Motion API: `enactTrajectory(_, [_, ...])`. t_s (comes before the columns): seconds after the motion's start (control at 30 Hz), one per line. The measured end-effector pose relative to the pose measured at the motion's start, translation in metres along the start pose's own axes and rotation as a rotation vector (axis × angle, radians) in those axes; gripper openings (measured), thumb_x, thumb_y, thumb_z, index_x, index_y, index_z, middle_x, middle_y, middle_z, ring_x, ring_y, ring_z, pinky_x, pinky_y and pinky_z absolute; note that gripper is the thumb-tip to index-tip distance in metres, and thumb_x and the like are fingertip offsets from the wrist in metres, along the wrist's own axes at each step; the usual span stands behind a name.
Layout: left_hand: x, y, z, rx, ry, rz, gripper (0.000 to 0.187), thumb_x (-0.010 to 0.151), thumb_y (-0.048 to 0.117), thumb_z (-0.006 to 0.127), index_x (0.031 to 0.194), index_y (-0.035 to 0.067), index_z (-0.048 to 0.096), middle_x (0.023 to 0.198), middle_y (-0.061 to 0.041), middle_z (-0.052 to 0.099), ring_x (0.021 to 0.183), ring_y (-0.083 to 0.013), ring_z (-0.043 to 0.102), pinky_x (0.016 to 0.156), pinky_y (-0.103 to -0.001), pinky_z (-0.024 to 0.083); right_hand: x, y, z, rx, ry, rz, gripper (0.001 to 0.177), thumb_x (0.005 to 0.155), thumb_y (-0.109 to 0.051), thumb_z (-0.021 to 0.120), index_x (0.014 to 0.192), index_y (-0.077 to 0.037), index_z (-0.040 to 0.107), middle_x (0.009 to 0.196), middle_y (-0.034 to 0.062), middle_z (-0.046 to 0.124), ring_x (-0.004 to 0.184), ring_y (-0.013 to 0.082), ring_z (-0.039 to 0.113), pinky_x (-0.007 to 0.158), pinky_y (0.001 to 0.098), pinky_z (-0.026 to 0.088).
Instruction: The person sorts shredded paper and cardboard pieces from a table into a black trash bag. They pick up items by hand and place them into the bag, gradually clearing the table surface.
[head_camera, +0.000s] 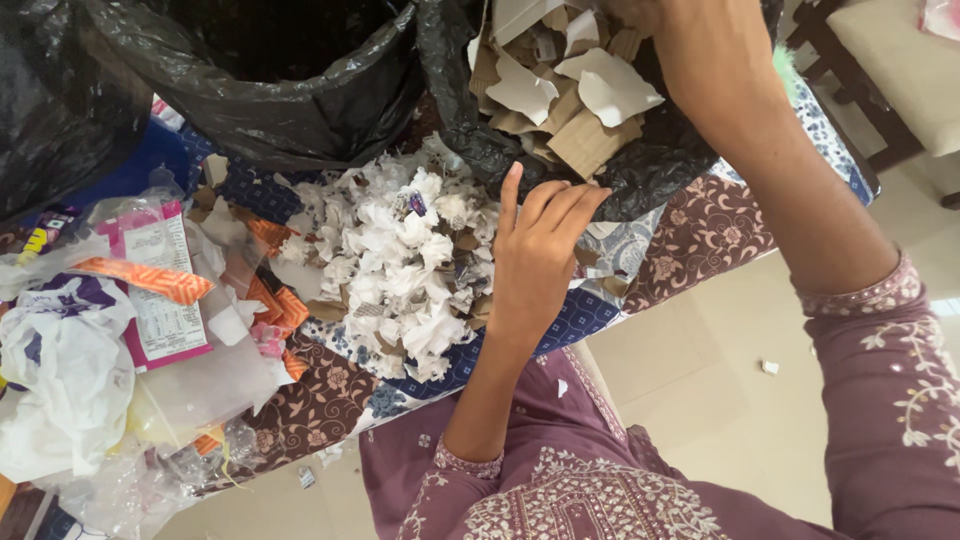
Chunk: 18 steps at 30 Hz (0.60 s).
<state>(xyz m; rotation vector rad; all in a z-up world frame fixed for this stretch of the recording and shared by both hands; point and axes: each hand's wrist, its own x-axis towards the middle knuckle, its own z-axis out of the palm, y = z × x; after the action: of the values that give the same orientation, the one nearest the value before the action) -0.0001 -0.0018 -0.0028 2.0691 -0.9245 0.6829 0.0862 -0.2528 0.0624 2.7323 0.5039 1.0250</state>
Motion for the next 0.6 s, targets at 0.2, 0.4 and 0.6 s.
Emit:
enactTrajectory(0.2, [0.0, 0.0, 0.001, 0.0, -0.004, -0.002, 0.04, 0.088, -0.002, 0.063, 0.126, 0.009, 0.07, 0.121, 0.001, 0.07, 0.119, -0.018, 0.062, 0.131, -0.049, 0.025, -0.004, 0.008, 0.016, 0.069, -0.069, -0.033, 0.011, 0.098, 0.004, 0.066, 0.108, 0.006, 0.063, 0.098, 0.0199, 0.064, 0.095, 0.0356, 0.063, 0.083, 0.0442, 0.048])
enactTrajectory(0.4, [-0.001, 0.0, 0.002, 0.013, -0.005, 0.001, 0.042, 0.087, -0.002, 0.064, 0.126, 0.009, 0.07, 0.121, 0.002, 0.07, 0.119, -0.0179, 0.062, 0.131, -0.049, 0.025, -0.003, 0.018, 0.035, 0.069, -0.142, -0.021, 0.007, 0.096, 0.002, 0.068, 0.1, 0.006, 0.066, 0.094, 0.0213, 0.065, 0.093, 0.0375, 0.064, 0.08, 0.0451, 0.05])
enactTrajectory(0.6, [-0.001, 0.002, 0.002, 0.017, -0.004, 0.011, 0.043, 0.086, -0.003, 0.063, 0.126, 0.009, 0.07, 0.121, 0.001, 0.069, 0.12, -0.018, 0.062, 0.131, -0.049, 0.025, 0.011, 0.011, 0.028, 0.134, -0.27, 0.113, 0.009, 0.099, 0.001, 0.067, 0.093, 0.008, 0.066, 0.096, 0.0254, 0.066, 0.093, 0.0426, 0.066, 0.078, 0.0495, 0.052])
